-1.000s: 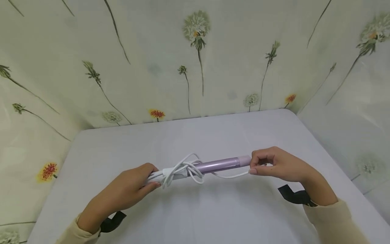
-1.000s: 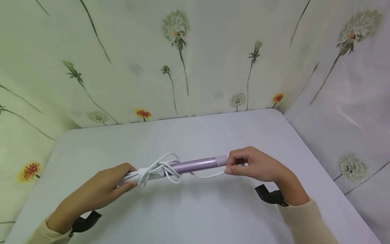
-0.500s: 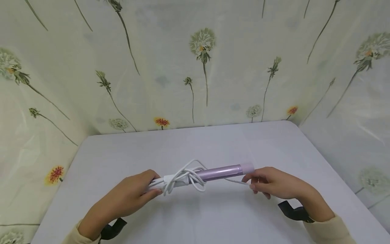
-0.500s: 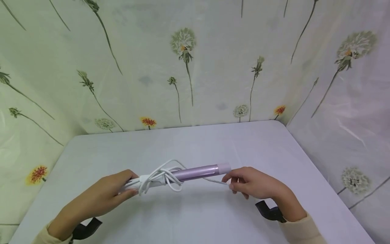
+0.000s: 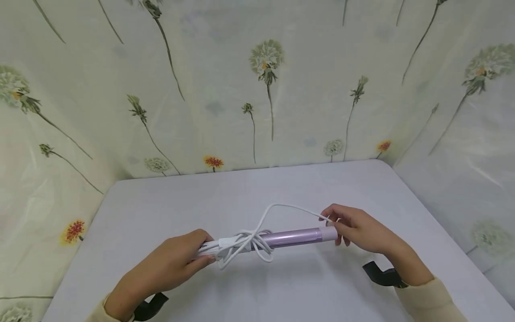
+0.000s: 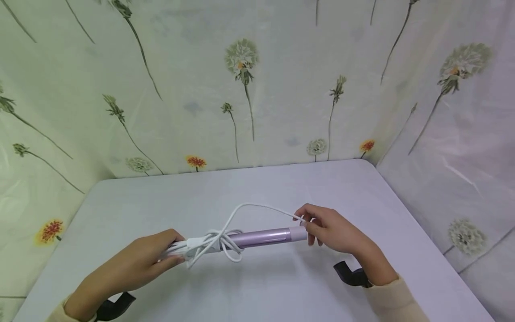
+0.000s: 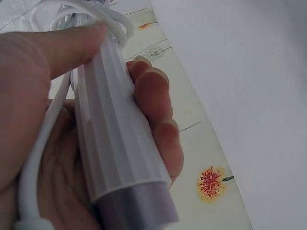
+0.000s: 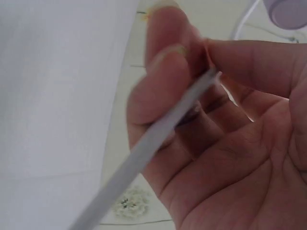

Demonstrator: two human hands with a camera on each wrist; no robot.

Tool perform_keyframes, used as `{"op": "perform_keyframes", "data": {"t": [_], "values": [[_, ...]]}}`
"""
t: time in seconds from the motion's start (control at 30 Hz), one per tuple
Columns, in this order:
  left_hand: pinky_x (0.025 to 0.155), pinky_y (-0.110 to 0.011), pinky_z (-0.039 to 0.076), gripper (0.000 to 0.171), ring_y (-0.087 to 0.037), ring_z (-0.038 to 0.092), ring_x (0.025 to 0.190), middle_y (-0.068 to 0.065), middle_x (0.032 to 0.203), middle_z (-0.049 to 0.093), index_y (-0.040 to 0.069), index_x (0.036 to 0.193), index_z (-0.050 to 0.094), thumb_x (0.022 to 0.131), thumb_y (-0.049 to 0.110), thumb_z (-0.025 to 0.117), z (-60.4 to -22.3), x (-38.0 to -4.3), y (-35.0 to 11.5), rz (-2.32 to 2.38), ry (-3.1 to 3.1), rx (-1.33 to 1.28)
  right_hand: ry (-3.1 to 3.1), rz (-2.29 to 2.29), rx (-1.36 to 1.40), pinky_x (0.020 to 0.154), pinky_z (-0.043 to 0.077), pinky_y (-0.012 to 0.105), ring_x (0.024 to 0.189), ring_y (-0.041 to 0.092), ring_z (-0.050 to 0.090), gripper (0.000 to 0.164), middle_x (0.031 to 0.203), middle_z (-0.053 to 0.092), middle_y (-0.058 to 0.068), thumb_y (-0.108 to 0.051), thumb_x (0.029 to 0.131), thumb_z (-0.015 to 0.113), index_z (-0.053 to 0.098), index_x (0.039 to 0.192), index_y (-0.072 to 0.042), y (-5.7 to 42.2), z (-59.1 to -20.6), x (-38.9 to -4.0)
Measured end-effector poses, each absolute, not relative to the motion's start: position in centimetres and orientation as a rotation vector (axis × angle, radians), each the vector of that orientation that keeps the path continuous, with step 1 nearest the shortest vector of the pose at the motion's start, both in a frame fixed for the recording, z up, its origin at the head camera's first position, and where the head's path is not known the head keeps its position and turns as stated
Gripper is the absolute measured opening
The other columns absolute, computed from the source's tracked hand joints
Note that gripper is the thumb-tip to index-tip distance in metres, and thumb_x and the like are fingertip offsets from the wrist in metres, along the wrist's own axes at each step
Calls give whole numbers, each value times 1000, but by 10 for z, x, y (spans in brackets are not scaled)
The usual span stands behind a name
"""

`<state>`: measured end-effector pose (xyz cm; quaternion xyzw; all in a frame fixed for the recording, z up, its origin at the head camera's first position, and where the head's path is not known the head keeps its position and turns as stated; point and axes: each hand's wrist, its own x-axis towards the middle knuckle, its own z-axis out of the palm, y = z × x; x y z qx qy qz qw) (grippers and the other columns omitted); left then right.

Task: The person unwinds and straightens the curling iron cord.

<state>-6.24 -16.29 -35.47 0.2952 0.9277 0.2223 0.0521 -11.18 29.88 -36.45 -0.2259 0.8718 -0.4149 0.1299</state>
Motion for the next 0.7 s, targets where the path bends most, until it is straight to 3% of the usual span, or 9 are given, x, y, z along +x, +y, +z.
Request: {"op": "perform_keyframes", "data": {"t": [0.2, 0.7], "values": [[72, -30, 52, 28, -3, 56, 82, 11, 104, 64, 15, 122, 62, 103, 35, 69, -359, -65, -165, 653, 2849, 912, 2539, -1402, -726, 56, 49, 31, 67, 21, 63, 12, 86, 66, 8, -8, 107, 60, 63, 118, -9, 301, -360, -114], [71, -29, 50, 29, -3, 55, 82, 12, 104, 63, 16, 124, 61, 104, 37, 68, -363, -71, -171, 704, 2808, 807, 2493, -1442, -808, 55, 45, 34, 71, 20, 62, 17, 90, 65, 2, -6, 108, 57, 68, 120, -11, 306, -366, -112]]}}
